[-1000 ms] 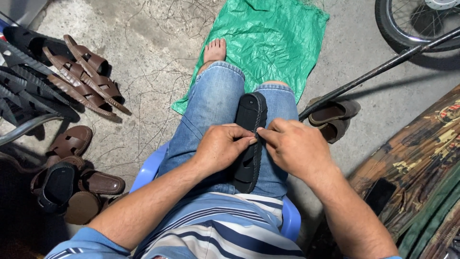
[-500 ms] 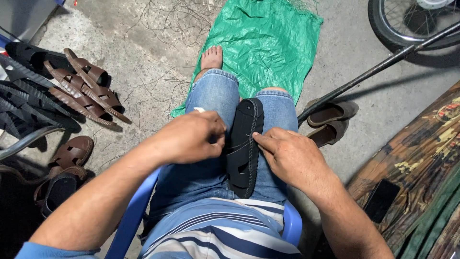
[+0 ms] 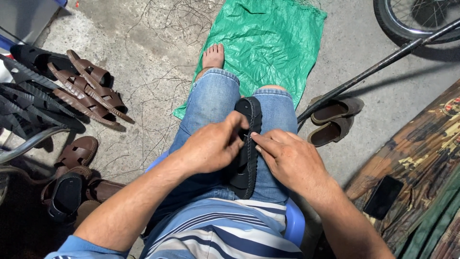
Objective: The person sits on a blue plastic chair and sews a black sandal using a needle and thread. They repeatedly push the needle through the sole and pull the thread to stitch the sandal while holding it on their lap.
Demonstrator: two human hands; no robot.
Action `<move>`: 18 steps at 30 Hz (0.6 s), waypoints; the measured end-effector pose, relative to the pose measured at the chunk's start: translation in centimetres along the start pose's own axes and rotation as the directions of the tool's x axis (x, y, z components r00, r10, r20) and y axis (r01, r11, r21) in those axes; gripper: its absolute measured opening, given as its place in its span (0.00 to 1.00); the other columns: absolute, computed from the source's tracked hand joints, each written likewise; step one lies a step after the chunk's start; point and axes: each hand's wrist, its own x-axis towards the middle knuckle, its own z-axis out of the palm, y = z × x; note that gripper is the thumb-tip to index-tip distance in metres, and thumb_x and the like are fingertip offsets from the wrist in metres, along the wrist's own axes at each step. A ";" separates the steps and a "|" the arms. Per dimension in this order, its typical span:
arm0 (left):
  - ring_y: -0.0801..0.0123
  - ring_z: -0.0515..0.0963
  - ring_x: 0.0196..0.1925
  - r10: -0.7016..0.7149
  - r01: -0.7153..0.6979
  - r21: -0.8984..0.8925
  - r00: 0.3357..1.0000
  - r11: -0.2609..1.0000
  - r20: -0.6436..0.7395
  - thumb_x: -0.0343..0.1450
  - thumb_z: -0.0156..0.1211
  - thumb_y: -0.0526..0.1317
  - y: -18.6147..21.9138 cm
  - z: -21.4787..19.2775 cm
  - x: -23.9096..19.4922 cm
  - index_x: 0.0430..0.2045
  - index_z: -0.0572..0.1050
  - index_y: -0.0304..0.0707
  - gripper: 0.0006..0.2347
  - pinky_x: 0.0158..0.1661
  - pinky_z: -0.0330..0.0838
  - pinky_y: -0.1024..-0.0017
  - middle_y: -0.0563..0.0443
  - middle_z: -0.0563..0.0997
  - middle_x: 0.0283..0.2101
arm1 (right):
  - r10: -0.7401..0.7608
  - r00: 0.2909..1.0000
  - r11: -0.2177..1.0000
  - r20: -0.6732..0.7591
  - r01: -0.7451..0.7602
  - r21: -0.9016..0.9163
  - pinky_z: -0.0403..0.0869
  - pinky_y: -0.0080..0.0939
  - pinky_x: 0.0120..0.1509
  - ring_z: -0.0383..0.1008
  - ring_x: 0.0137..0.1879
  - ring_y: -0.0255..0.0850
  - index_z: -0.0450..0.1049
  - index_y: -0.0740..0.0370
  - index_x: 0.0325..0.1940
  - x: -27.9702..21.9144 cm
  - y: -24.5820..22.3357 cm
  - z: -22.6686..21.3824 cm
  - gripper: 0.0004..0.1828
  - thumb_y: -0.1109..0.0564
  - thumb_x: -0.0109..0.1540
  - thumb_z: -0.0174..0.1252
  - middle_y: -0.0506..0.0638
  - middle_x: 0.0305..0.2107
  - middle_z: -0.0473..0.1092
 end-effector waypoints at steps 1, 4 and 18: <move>0.52 0.80 0.35 0.023 -0.020 -0.060 0.999 0.998 0.048 0.64 0.51 0.36 0.7 -0.4 0.0 0.45 0.62 0.47 0.15 0.33 0.75 0.61 0.45 0.78 0.34 | -0.001 1.000 0.999 0.006 0.001 -0.032 0.72 0.40 0.42 0.72 0.39 0.40 0.72 0.44 0.48 -0.1 0.1 0.2 0.14 0.51 0.59 0.48 0.42 0.31 0.69; 0.51 0.79 0.39 0.022 0.005 -0.222 0.993 0.975 0.117 0.62 0.48 0.32 0.8 -0.4 0.6 0.48 0.67 0.48 0.19 0.38 0.74 0.61 0.40 0.78 0.38 | 0.022 0.996 0.999 0.092 -0.018 -0.051 0.72 0.42 0.41 0.72 0.38 0.40 0.70 0.42 0.51 -0.3 -0.7 -1.2 0.18 0.52 0.57 0.47 0.42 0.30 0.68; 0.63 0.77 0.19 0.109 -0.091 -0.396 0.994 0.914 0.024 0.65 0.54 0.34 -1.6 0.0 -0.6 0.50 0.69 0.47 0.18 0.25 0.75 0.72 0.43 0.78 0.39 | 0.287 0.958 0.792 0.001 -0.238 0.563 0.68 0.38 0.35 0.71 0.29 0.41 0.78 0.50 0.32 -0.2 2.4 2.3 0.08 0.49 0.52 0.61 0.49 0.24 0.72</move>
